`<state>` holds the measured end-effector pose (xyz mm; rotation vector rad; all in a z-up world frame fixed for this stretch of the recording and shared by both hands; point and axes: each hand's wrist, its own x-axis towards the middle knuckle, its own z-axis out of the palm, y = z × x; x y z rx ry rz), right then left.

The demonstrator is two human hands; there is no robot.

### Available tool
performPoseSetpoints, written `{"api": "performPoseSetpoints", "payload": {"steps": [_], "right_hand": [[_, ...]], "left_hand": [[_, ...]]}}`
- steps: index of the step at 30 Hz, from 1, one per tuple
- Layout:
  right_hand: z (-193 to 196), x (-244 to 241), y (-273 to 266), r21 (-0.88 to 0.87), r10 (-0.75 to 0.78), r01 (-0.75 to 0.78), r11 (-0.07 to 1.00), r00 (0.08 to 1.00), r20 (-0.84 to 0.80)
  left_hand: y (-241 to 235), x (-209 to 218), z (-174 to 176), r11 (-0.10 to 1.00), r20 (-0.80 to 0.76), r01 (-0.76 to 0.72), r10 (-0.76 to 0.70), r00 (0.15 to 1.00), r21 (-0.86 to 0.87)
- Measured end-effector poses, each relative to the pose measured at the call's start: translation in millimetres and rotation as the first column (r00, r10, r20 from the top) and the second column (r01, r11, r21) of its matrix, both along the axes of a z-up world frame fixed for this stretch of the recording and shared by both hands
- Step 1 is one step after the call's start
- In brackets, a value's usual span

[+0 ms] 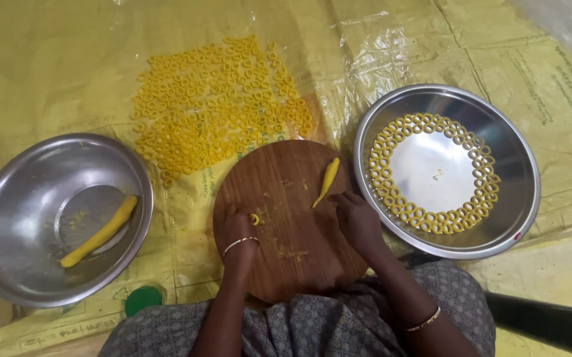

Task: The person rolls a yellow dough log on a wooden board, pinches off small pieces, and shapes them into rings. The finished rings are placed into a metal tray.

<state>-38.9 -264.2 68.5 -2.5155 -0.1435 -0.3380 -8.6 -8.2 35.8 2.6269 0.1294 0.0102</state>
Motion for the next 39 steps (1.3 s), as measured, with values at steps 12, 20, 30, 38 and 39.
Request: {"api": "performPoseSetpoints", "payload": {"steps": [12,20,30,38,39], "right_hand": [[-30,7,10,0.542,0.181,0.001,0.84,0.942,-0.281],[-44,11,27,0.751,0.291,0.151,0.643,0.858,-0.422],[-36,36,-36,0.113,-0.001,-0.024,0.993,0.975,0.221],[-54,51,-165,-0.06,-0.533,0.53,0.846,0.834,-0.142],[-61,50,-170,0.011,-0.534,0.557,0.83,0.8,-0.274]], "left_hand": [[-16,12,-6,0.647,-0.22,-0.149,-0.029,0.975,-0.748],[-31,7,-26,0.505,-0.491,-0.381,-0.102,0.865,-0.775],[-29,3,-64,0.421,-0.368,-0.276,-0.155,0.917,-0.864],[-31,3,-70,0.369,-0.386,-0.31,-0.152,0.91,-0.876],[-31,3,-73,0.341,-0.353,-0.286,-0.155,0.923,-0.896]]}}
